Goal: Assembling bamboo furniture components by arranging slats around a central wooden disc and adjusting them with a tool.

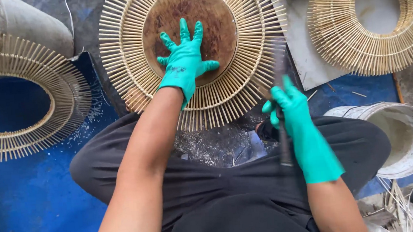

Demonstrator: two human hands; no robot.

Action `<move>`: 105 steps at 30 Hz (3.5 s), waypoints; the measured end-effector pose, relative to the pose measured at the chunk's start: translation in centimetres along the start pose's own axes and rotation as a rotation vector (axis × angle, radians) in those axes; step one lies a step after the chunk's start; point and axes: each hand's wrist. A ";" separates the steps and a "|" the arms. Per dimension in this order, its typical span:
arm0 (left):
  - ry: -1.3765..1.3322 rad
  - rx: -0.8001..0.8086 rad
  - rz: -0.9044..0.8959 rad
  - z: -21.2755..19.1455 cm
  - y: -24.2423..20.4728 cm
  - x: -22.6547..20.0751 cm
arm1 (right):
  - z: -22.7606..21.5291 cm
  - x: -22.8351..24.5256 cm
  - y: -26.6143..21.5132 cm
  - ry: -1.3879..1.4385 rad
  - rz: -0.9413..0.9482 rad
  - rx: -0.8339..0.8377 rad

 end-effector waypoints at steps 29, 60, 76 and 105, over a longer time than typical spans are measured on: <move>-0.024 0.000 0.017 0.5 -0.9 -0.3 | 1.1 -1.0 -2.0 0.105 -0.071 -0.091; 0.127 0.002 0.127 1.2 -0.7 1.5 | -6.9 0.5 13.3 -0.467 -0.402 -0.241; 0.074 0.065 0.171 -1.0 -1.3 1.9 | 1.3 -2.0 -2.7 0.085 -0.064 -0.200; 0.109 0.077 0.216 -0.1 -0.6 3.1 | 2.7 -4.4 -4.0 0.153 -0.102 -0.200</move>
Point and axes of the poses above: each hand's wrist, its own y-axis towards the middle knuckle, its own z-axis out of the palm, x = y × z, and after that the axes turned 1 degree about -y, right-handed
